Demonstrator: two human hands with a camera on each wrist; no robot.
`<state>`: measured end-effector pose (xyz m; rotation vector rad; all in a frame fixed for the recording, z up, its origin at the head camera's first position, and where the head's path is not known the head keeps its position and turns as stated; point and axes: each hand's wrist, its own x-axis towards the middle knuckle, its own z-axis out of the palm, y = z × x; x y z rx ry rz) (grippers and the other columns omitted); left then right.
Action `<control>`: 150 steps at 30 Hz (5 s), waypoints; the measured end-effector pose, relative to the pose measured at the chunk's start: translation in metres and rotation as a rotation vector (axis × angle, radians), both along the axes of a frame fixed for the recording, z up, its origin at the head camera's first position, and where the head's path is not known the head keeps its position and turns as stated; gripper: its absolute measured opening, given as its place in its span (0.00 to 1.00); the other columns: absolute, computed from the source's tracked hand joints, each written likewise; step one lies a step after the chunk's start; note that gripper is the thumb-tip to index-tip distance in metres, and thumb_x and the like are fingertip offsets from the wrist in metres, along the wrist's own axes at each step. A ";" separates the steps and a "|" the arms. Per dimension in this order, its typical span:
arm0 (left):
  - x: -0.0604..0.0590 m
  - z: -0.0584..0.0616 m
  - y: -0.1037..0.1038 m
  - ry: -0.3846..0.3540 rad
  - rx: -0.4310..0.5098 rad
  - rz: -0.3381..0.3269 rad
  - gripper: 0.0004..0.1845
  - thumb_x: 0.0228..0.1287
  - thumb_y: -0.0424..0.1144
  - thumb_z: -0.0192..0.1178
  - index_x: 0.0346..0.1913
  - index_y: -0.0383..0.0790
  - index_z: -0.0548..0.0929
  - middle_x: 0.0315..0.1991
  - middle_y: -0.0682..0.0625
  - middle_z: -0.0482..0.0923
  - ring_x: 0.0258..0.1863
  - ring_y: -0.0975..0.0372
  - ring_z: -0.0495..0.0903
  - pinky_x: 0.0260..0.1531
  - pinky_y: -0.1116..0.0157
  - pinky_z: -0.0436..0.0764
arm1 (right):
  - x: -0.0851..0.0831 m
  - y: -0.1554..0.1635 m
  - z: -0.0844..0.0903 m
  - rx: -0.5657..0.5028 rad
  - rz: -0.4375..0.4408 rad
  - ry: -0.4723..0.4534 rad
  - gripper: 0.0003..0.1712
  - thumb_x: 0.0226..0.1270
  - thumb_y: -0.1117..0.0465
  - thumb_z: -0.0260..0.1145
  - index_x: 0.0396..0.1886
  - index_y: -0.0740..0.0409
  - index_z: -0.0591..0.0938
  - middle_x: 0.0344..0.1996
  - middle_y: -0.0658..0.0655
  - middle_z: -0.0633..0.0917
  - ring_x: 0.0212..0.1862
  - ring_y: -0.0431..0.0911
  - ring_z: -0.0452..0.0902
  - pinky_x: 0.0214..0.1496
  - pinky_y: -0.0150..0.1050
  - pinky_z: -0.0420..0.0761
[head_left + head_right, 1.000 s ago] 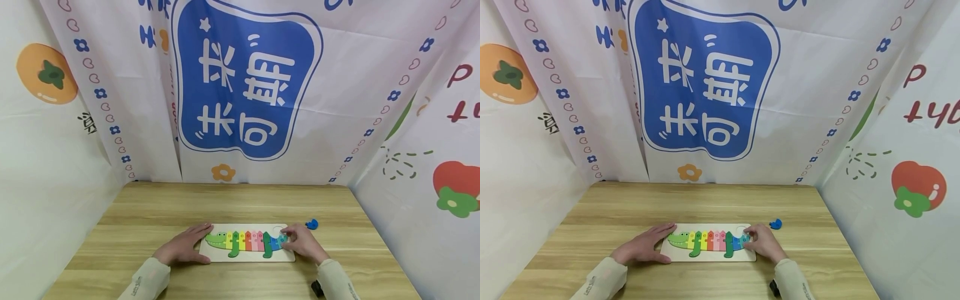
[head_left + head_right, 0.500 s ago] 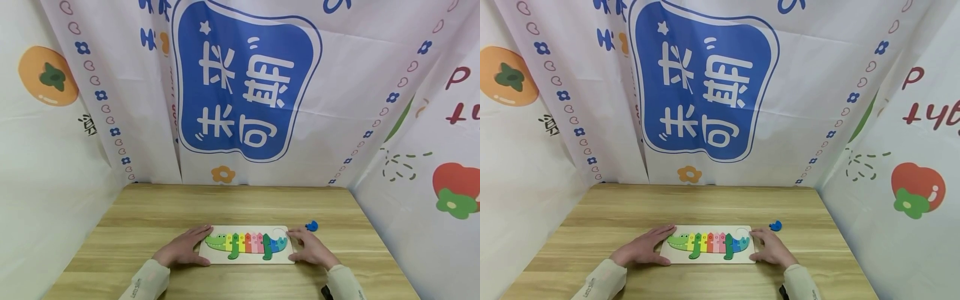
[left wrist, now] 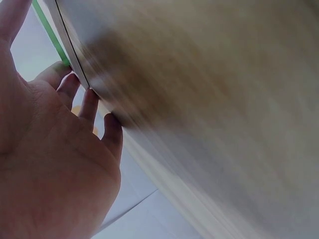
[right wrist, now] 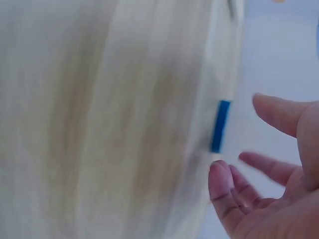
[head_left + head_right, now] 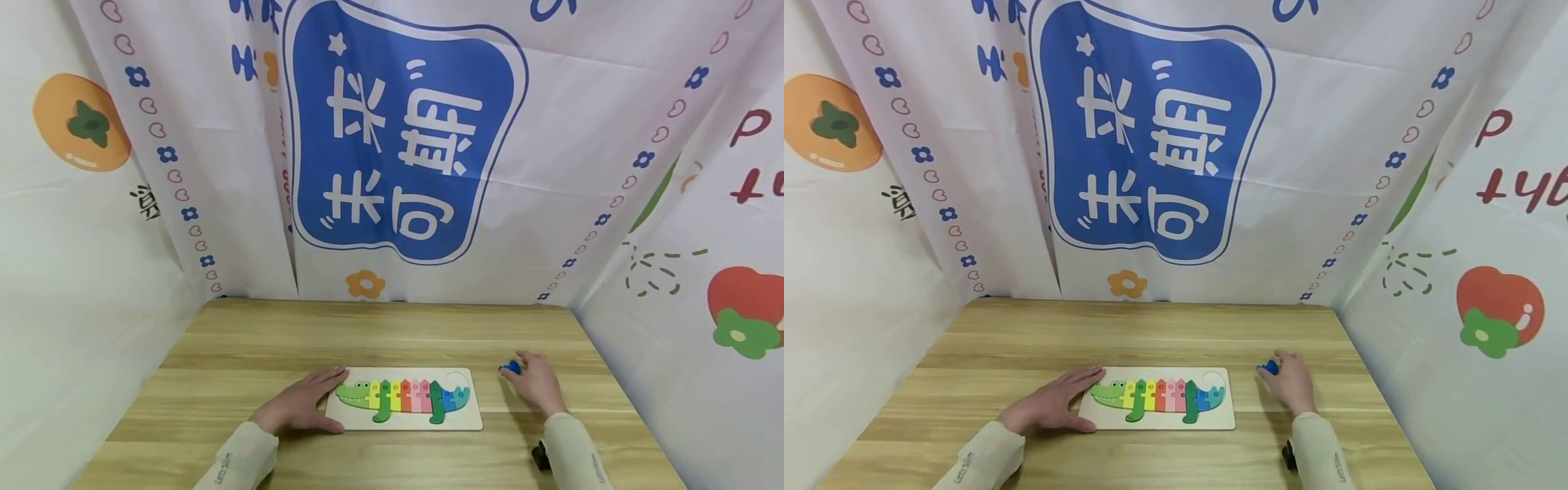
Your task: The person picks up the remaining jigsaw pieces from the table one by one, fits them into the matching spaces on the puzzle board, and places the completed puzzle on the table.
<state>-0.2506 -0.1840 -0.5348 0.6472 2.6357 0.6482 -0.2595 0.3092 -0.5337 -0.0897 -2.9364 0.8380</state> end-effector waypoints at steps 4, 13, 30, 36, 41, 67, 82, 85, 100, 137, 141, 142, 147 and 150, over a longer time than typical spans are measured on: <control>0.001 0.000 0.001 0.002 0.000 0.000 0.58 0.54 0.68 0.72 0.83 0.52 0.58 0.84 0.50 0.53 0.81 0.42 0.54 0.73 0.33 0.61 | -0.008 0.004 -0.003 0.023 -0.022 -0.034 0.36 0.66 0.51 0.75 0.62 0.75 0.78 0.54 0.77 0.80 0.56 0.69 0.77 0.59 0.66 0.79; 0.002 -0.001 0.001 0.007 0.015 -0.003 0.58 0.54 0.67 0.74 0.83 0.51 0.59 0.84 0.49 0.54 0.81 0.41 0.55 0.73 0.32 0.60 | -0.007 0.005 -0.001 -0.017 -0.017 -0.025 0.17 0.61 0.61 0.78 0.45 0.65 0.86 0.43 0.63 0.88 0.47 0.58 0.83 0.54 0.59 0.81; -0.003 -0.005 0.000 0.000 -0.010 0.008 0.58 0.53 0.71 0.71 0.83 0.54 0.58 0.84 0.52 0.53 0.81 0.43 0.54 0.74 0.33 0.60 | -0.036 -0.018 -0.006 0.045 0.250 -0.077 0.30 0.67 0.56 0.75 0.67 0.55 0.81 0.60 0.62 0.79 0.57 0.58 0.78 0.62 0.62 0.79; -0.003 -0.007 0.000 0.002 -0.010 0.004 0.58 0.53 0.71 0.71 0.83 0.54 0.58 0.84 0.52 0.53 0.81 0.42 0.54 0.73 0.33 0.60 | -0.037 -0.024 -0.003 0.053 0.231 -0.129 0.17 0.62 0.57 0.79 0.49 0.53 0.85 0.45 0.57 0.79 0.47 0.51 0.78 0.55 0.55 0.82; -0.002 -0.005 0.000 0.003 -0.003 0.011 0.58 0.52 0.70 0.72 0.83 0.54 0.58 0.84 0.52 0.53 0.81 0.42 0.54 0.74 0.33 0.60 | -0.035 -0.022 0.000 -0.006 0.265 -0.168 0.16 0.57 0.58 0.82 0.41 0.50 0.83 0.41 0.55 0.81 0.43 0.49 0.76 0.49 0.50 0.82; 0.000 0.000 0.000 0.019 0.018 -0.014 0.58 0.54 0.67 0.74 0.83 0.49 0.59 0.84 0.47 0.54 0.81 0.40 0.54 0.73 0.32 0.60 | -0.027 -0.032 0.011 -0.647 0.235 -0.154 0.16 0.72 0.58 0.71 0.55 0.59 0.87 0.46 0.57 0.87 0.43 0.48 0.81 0.48 0.43 0.87; 0.000 -0.003 0.000 0.016 0.008 -0.004 0.58 0.53 0.69 0.73 0.83 0.50 0.59 0.84 0.50 0.53 0.81 0.42 0.54 0.74 0.34 0.60 | -0.022 -0.041 0.023 -0.604 0.308 -0.100 0.21 0.68 0.66 0.72 0.61 0.52 0.86 0.59 0.59 0.86 0.54 0.51 0.81 0.52 0.34 0.86; 0.000 -0.002 0.000 0.017 0.005 -0.011 0.58 0.53 0.68 0.73 0.83 0.50 0.59 0.84 0.49 0.53 0.81 0.41 0.54 0.74 0.33 0.60 | -0.021 -0.041 0.024 -0.594 0.317 -0.098 0.21 0.69 0.66 0.72 0.61 0.52 0.87 0.60 0.59 0.85 0.55 0.51 0.81 0.52 0.35 0.87; -0.003 -0.007 -0.001 0.023 -0.007 -0.009 0.58 0.53 0.71 0.71 0.83 0.52 0.58 0.84 0.51 0.52 0.82 0.42 0.53 0.74 0.34 0.60 | -0.024 -0.047 0.016 -0.629 0.306 -0.189 0.15 0.71 0.63 0.71 0.56 0.58 0.88 0.55 0.63 0.86 0.45 0.48 0.86 0.51 0.45 0.89; -0.002 -0.003 0.000 0.004 0.003 -0.001 0.58 0.53 0.69 0.73 0.83 0.51 0.58 0.84 0.50 0.53 0.81 0.42 0.54 0.73 0.33 0.60 | -0.027 -0.058 -0.012 -0.360 0.231 -0.146 0.05 0.65 0.65 0.76 0.39 0.52 0.93 0.37 0.50 0.89 0.39 0.45 0.79 0.42 0.37 0.81; -0.002 -0.003 0.002 0.008 0.001 -0.004 0.58 0.53 0.69 0.73 0.83 0.51 0.58 0.84 0.50 0.53 0.81 0.41 0.54 0.74 0.33 0.60 | -0.028 -0.056 -0.012 -0.341 0.243 -0.136 0.06 0.63 0.66 0.77 0.39 0.52 0.92 0.35 0.50 0.88 0.38 0.44 0.79 0.41 0.37 0.81; -0.003 -0.003 0.002 0.007 0.001 -0.003 0.58 0.53 0.69 0.73 0.83 0.51 0.59 0.84 0.50 0.54 0.81 0.42 0.54 0.74 0.33 0.60 | -0.028 -0.056 -0.013 -0.337 0.245 -0.135 0.06 0.63 0.66 0.77 0.38 0.53 0.92 0.34 0.50 0.88 0.37 0.44 0.79 0.41 0.36 0.81; -0.002 -0.007 0.002 0.004 0.002 -0.004 0.59 0.52 0.69 0.73 0.83 0.51 0.59 0.84 0.50 0.54 0.81 0.42 0.54 0.74 0.34 0.60 | -0.024 -0.057 -0.014 -0.320 0.246 -0.141 0.06 0.62 0.67 0.77 0.38 0.54 0.92 0.34 0.51 0.88 0.37 0.44 0.79 0.40 0.34 0.81; -0.001 -0.009 0.001 0.010 0.016 -0.012 0.59 0.52 0.69 0.73 0.83 0.50 0.59 0.84 0.48 0.54 0.81 0.42 0.54 0.74 0.34 0.60 | -0.022 -0.059 -0.012 -0.292 0.239 -0.126 0.05 0.64 0.66 0.76 0.39 0.55 0.92 0.34 0.50 0.88 0.36 0.44 0.78 0.39 0.34 0.81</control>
